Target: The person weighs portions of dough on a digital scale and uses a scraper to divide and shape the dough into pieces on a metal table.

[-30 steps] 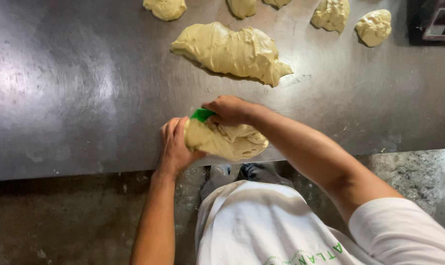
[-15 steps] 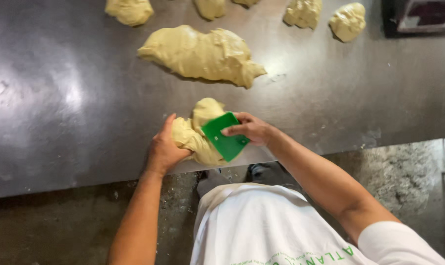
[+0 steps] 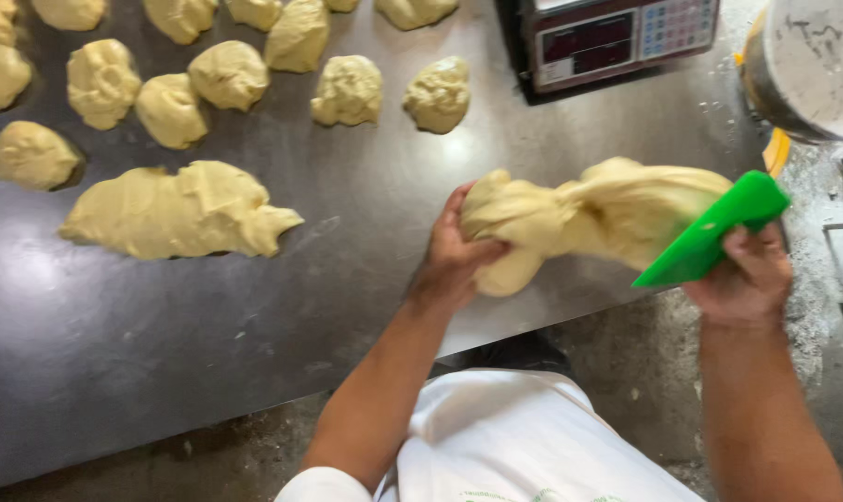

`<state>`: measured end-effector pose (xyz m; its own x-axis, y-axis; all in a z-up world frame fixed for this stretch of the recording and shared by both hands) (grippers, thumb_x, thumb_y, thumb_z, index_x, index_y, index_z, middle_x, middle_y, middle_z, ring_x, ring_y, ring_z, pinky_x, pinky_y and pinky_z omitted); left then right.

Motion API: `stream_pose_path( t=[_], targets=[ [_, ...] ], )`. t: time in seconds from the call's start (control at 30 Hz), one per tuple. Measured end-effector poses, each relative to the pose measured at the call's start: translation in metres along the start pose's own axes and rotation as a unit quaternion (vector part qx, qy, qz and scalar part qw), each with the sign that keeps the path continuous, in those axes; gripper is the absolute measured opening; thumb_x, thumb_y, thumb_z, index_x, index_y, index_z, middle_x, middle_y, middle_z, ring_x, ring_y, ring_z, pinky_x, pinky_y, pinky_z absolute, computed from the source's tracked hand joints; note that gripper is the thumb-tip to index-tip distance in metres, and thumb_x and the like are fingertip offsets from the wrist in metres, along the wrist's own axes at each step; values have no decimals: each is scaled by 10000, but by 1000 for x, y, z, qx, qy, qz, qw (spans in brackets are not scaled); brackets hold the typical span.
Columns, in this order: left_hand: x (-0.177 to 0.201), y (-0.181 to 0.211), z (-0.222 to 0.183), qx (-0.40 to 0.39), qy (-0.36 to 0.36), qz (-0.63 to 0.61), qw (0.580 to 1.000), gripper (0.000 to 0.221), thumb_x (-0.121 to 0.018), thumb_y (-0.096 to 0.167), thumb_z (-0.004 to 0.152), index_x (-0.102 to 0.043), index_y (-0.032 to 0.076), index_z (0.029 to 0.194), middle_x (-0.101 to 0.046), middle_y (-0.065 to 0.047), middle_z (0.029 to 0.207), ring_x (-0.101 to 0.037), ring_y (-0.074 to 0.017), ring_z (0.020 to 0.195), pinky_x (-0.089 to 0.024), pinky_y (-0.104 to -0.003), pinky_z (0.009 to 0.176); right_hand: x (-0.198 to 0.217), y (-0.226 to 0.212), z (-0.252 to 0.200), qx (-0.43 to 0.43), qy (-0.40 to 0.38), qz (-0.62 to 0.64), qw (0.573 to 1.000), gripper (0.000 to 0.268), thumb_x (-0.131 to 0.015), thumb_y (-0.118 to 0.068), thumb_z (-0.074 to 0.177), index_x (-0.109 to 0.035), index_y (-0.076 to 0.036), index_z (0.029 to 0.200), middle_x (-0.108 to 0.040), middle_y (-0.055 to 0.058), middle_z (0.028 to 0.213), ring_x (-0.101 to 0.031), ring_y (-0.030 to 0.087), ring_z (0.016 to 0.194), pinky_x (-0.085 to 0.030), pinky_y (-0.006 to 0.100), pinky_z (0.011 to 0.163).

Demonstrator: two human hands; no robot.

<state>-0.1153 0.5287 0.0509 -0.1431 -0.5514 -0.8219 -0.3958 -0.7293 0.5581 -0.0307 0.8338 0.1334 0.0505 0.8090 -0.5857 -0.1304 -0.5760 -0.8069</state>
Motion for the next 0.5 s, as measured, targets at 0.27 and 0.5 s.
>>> stream_pose_path(
  t=[0.27,0.5],
  targets=[
    [-6,-65,76,48,81,668,738,1059,-1082,429,649,-468,88,1443,-205,-324,1606,-395,-431,1419,-437,-472,1148,155,-27,22,-75,252,-129,956,356,-629,-61,1042,-602,-55,1397,-713,69,1225,-707,220,1112,-583,378,973],
    [-37,-28,80,115,-9,822,558,1483,-958,588,419,-204,119,1607,-131,-185,1669,-137,-379,1553,-185,-506,1257,99,-70,5,-89,234,-535,807,254,-640,-154,1082,-602,39,1243,-689,120,1022,-662,201,850,-550,369,736]
  ],
)
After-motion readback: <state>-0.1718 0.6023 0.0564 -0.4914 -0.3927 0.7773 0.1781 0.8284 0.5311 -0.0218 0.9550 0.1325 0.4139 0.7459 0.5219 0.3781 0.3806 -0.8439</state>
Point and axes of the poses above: each hand's wrist, its own z-axis towards the middle knuckle, its own x-axis out of the back of the hand, y = z × x, the point moved 3 cm from there along z, towards the middle knuckle
